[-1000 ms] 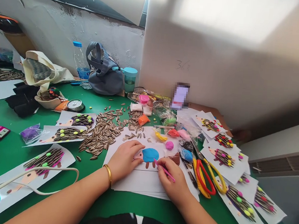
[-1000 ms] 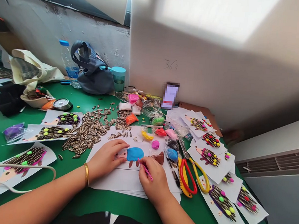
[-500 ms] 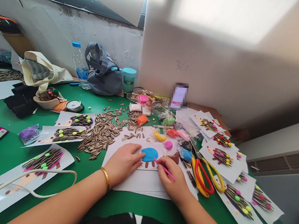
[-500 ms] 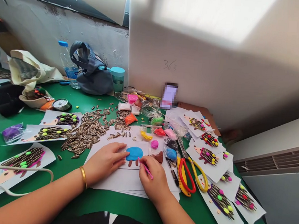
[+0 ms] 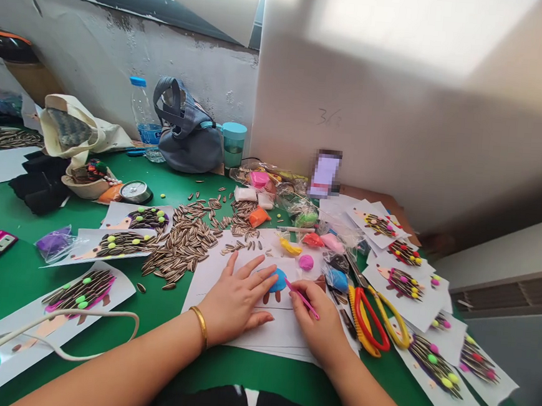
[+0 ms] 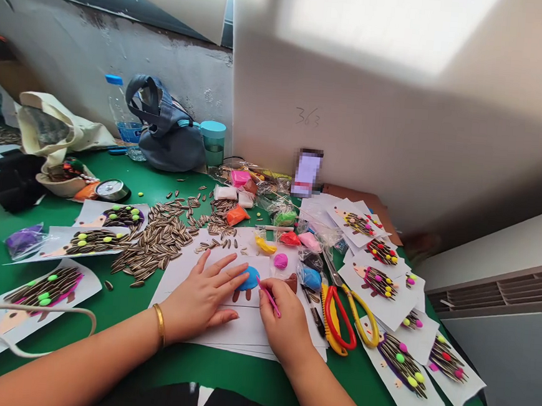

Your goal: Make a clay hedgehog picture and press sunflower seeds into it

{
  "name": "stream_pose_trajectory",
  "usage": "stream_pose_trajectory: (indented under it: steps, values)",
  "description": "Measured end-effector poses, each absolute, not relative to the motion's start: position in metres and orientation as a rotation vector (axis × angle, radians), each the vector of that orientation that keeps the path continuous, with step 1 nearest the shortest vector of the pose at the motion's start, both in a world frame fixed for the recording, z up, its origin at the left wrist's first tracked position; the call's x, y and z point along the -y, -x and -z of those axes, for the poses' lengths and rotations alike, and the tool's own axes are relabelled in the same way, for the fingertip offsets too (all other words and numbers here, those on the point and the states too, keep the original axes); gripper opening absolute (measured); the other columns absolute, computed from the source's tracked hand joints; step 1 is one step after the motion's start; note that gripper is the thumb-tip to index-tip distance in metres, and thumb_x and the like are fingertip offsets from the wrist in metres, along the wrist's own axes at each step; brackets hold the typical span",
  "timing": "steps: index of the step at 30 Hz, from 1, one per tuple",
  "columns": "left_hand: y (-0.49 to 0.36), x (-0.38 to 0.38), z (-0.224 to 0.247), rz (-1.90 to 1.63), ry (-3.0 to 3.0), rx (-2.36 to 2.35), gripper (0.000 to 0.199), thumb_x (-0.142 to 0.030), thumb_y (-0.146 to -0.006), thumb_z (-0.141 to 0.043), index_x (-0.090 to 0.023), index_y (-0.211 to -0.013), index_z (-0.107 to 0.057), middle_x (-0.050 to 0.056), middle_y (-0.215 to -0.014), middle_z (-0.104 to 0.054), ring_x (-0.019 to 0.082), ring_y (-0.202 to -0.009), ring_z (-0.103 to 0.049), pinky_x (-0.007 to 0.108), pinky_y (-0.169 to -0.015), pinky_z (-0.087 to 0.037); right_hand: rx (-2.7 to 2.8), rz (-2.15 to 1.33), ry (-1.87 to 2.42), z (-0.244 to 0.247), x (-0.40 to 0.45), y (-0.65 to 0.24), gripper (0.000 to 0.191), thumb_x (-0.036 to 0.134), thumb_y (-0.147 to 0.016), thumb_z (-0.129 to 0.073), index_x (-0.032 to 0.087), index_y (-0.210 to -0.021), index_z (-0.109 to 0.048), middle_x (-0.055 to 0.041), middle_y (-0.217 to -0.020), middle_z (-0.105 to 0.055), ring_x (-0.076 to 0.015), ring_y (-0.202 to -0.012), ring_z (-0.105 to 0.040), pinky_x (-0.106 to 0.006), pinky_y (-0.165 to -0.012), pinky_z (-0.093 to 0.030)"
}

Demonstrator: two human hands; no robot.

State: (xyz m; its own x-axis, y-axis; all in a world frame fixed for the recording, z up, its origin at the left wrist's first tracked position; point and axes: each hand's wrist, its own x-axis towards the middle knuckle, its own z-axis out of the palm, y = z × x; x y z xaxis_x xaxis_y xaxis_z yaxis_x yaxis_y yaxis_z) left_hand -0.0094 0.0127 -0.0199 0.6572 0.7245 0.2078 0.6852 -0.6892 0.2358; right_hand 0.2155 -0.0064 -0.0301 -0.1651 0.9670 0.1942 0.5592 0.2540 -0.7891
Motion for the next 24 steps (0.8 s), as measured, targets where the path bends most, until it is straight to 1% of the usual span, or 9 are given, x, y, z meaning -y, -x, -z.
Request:
stream_pose_trajectory:
  steps: [3, 6, 12, 15, 18, 21, 24]
  values:
    - [0.0067, -0.0131, 0.0216, -0.386, -2.751, -1.125, 0.063, -0.064, -0.094, -0.045, -0.025, -0.143, -0.048, 0.005, -0.147, -0.052, 0.030, -0.144, -0.033, 0.062, -0.118, 0.009, 1.829, -0.716, 1.427, 0.0298, 0.0058, -0.2162, 0.016, 0.031, -0.096, -0.050, 0.023, -0.102, -0.063, -0.0053, -0.098, -0.069, -0.0216, -0.091, -0.064, -0.033, -0.081, -0.050]
    - [0.0058, -0.0138, 0.0239, -0.397, -2.750, -1.144, 0.061, -0.065, -0.094, -0.044, -0.025, -0.140, -0.052, 0.004, -0.145, -0.054, 0.029, -0.144, -0.032, 0.059, -0.117, 0.016, 1.834, -0.696, 1.434, 0.0291, 0.0056, -0.2168, 0.017, 0.031, -0.095, -0.051, 0.022, -0.103, -0.064, -0.0058, -0.099, -0.069, -0.0219, -0.093, -0.064, -0.033, -0.082, -0.050]
    - [0.0067, -0.0120, 0.0248, -0.444, -2.786, -1.102, 0.068, -0.066, -0.092, -0.046, -0.023, -0.146, -0.044, 0.007, -0.147, -0.052, 0.029, -0.146, -0.029, 0.060, -0.118, 0.012, 1.828, -0.678, 1.425, 0.0278, 0.0055, -0.2185, 0.019, 0.032, -0.096, -0.051, 0.022, -0.103, -0.064, -0.0066, -0.099, -0.069, -0.0220, -0.093, -0.065, -0.034, -0.082, -0.052]
    - [0.0055, -0.0106, 0.0242, -0.463, -2.802, -1.092, 0.065, -0.065, -0.093, -0.046, -0.023, -0.143, -0.048, 0.007, -0.148, -0.051, 0.030, -0.147, -0.026, 0.062, -0.117, 0.014, 1.836, -0.655, 1.421, 0.0274, 0.0055, -0.2192, 0.018, 0.032, -0.095, -0.051, 0.021, -0.102, -0.065, -0.0072, -0.098, -0.070, -0.0224, -0.091, -0.065, -0.034, -0.080, -0.052]
    - [0.0041, -0.0102, 0.0243, -0.463, -2.801, -1.090, 0.064, -0.064, -0.093, -0.045, -0.023, -0.142, -0.049, 0.008, -0.145, -0.054, 0.030, -0.146, -0.030, 0.063, -0.117, 0.012, 1.847, -0.638, 1.422, 0.0268, 0.0052, -0.2193, 0.016, 0.030, -0.094, -0.052, 0.021, -0.099, -0.065, -0.0071, -0.094, -0.070, -0.0223, -0.087, -0.065, -0.033, -0.076, -0.052]
    - [0.0041, -0.0102, 0.0253, -0.454, -2.780, -1.073, 0.069, -0.065, -0.093, -0.043, -0.022, -0.146, -0.043, 0.009, -0.147, -0.052, 0.028, -0.146, -0.031, 0.061, -0.118, 0.011, 1.843, -0.630, 1.437, 0.0257, 0.0049, -0.2192, 0.015, 0.029, -0.093, -0.052, 0.021, -0.097, -0.064, -0.0063, -0.091, -0.069, -0.0217, -0.084, -0.065, -0.032, -0.073, -0.052]
    - [0.0051, -0.0104, 0.0260, -0.465, -2.769, -1.057, 0.074, -0.067, -0.093, -0.042, -0.019, -0.150, -0.036, 0.010, -0.152, -0.044, 0.028, -0.147, -0.027, 0.058, -0.118, 0.013, 1.843, -0.630, 1.448, 0.0240, 0.0053, -0.2190, 0.014, 0.028, -0.093, -0.051, 0.021, -0.096, -0.063, -0.0055, -0.091, -0.068, -0.0211, -0.085, -0.064, -0.031, -0.074, -0.051]
